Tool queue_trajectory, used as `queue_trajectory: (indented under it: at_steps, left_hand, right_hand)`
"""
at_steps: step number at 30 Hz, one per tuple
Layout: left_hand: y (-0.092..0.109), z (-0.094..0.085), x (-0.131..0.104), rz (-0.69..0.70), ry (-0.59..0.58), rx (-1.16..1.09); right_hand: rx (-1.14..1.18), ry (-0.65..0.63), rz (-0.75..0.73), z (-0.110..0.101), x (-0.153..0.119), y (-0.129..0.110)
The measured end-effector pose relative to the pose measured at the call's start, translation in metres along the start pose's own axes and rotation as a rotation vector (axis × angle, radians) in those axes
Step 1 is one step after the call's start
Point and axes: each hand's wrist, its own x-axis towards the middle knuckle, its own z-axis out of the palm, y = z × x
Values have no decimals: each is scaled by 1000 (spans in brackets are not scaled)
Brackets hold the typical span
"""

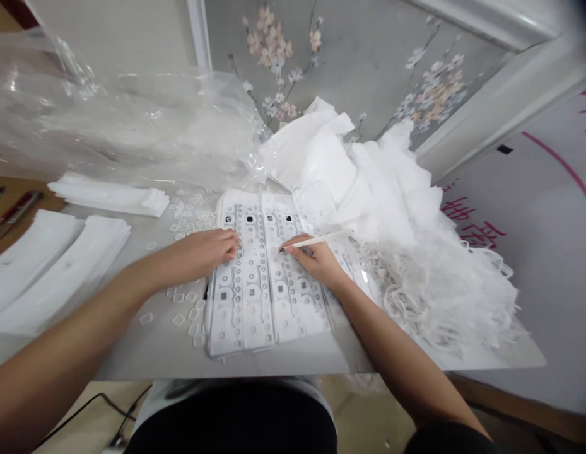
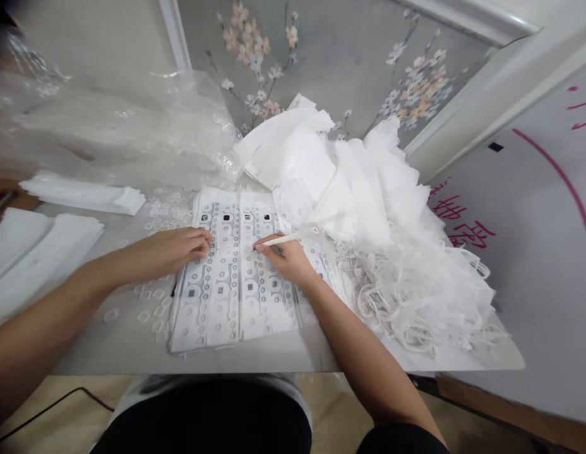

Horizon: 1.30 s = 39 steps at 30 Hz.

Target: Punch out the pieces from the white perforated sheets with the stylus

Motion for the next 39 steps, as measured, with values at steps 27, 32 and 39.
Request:
queue_trajectory:
  at_steps: [27,32,39]
  left_hand:
    - [40,29,12,335,-35,76]
    - [40,30,12,338,-36,79]
    - [42,28,12,335,-23,37]
  right_hand:
    - [-76,-33,-54,-4,0,2]
    - [-59,-26,-39,-3,1,3]
    - [-59,-19,-46,-3,1,3]
